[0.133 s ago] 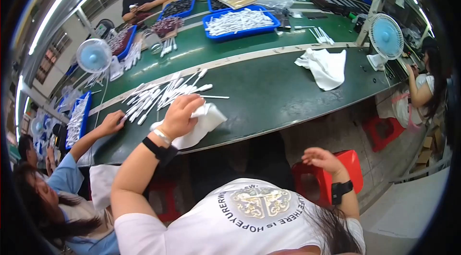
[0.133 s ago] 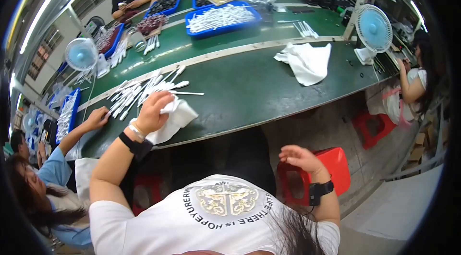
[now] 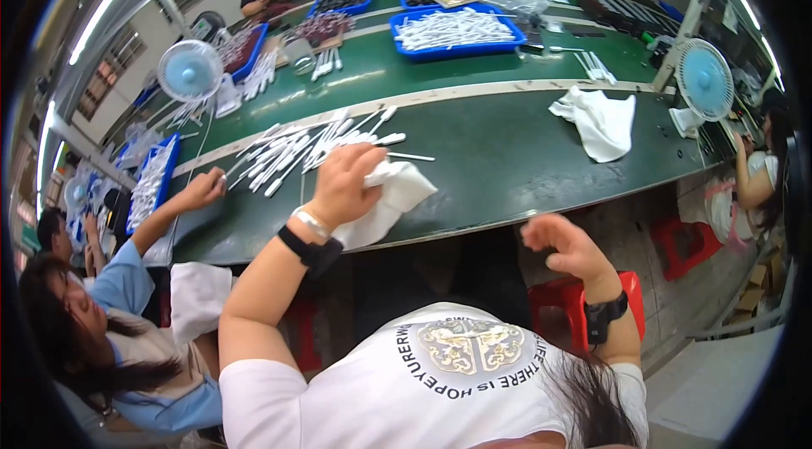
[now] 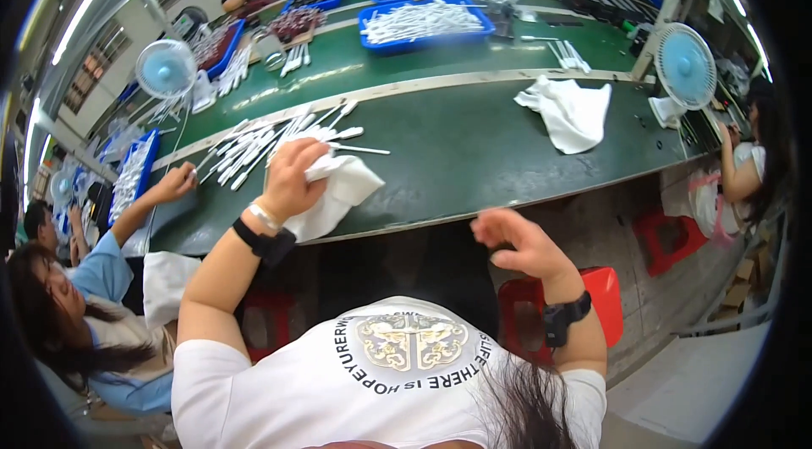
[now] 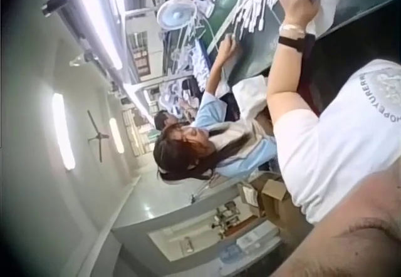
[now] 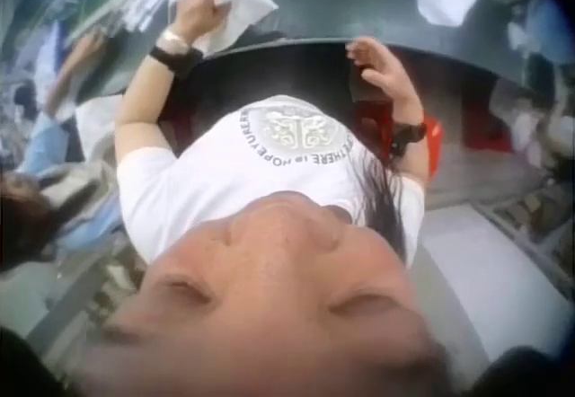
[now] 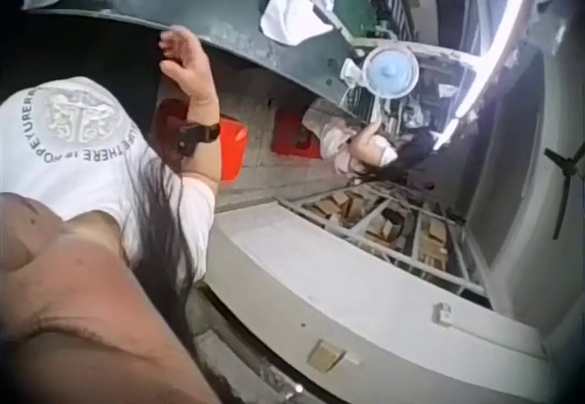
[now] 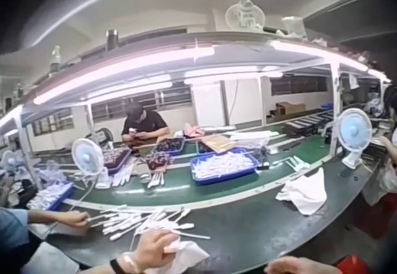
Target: The person picks up a white plastic stick from the table, wipes it with a cloth, and places it back down, repeating this process for several other sticks.
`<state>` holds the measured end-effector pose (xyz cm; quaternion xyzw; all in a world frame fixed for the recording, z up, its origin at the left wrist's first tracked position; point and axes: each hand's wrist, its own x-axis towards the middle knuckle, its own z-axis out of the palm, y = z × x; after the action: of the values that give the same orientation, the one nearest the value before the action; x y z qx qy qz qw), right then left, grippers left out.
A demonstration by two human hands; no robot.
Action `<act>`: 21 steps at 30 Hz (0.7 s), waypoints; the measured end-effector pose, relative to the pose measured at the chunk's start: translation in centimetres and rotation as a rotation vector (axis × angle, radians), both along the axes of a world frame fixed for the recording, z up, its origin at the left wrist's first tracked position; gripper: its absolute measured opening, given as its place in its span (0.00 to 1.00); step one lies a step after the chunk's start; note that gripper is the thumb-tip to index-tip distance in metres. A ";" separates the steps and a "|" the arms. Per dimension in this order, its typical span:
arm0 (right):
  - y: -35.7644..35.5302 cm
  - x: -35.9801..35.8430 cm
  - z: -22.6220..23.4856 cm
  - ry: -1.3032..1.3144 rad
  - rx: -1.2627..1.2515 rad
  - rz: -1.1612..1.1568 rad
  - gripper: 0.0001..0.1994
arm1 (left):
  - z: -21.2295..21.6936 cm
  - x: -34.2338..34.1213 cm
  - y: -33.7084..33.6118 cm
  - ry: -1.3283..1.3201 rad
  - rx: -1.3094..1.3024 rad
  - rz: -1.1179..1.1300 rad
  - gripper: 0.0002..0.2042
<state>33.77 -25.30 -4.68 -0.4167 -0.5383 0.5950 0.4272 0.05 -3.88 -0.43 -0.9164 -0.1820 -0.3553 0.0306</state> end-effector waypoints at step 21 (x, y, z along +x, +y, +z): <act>23.2 3.5 3.5 -0.647 0.132 0.103 0.24 | 15.9 1.7 -3.6 -0.516 -0.558 -1.392 0.16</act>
<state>37.23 -2.12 -1.15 -0.5277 -0.7038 0.4165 0.2296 1.73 -7.50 15.51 -0.6820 0.3492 -0.4353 -0.4727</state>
